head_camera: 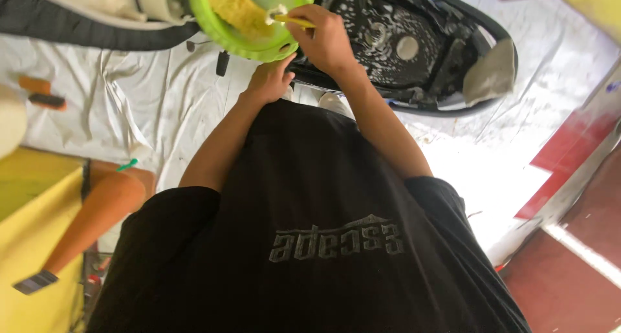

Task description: The person scrubs the interior of a black motorcycle storage compartment using a yellow sponge and soapy water from a green basin. They repeatedly dip the sponge into the basin and scrub the compartment's surface, focusing on removing dirt and grime.

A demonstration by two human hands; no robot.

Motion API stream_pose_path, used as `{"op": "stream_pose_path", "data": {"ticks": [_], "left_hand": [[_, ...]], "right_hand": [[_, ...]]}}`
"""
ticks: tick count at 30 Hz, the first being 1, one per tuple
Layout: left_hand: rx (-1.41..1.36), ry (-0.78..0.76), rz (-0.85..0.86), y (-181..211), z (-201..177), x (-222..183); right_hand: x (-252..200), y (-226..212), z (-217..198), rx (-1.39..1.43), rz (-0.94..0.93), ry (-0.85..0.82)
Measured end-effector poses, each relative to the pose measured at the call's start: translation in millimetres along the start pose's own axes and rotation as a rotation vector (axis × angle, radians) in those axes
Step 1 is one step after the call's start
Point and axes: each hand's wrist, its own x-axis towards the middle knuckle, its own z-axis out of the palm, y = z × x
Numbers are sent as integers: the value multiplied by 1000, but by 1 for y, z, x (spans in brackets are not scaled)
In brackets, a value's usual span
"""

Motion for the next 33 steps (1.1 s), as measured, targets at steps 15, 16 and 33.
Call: {"op": "stream_pose_path", "data": {"ticks": [15, 16, 33], "left_hand": [[13, -64, -44, -7, -6, -25], [36, -68, -32, -5, -8, -23], [425, -254, 52, 11, 8, 22]], "right_hand": [[54, 67, 119, -586, -105, -433], [59, 66, 116, -588, -94, -440], [-74, 85, -84, 676, 400, 645]]}}
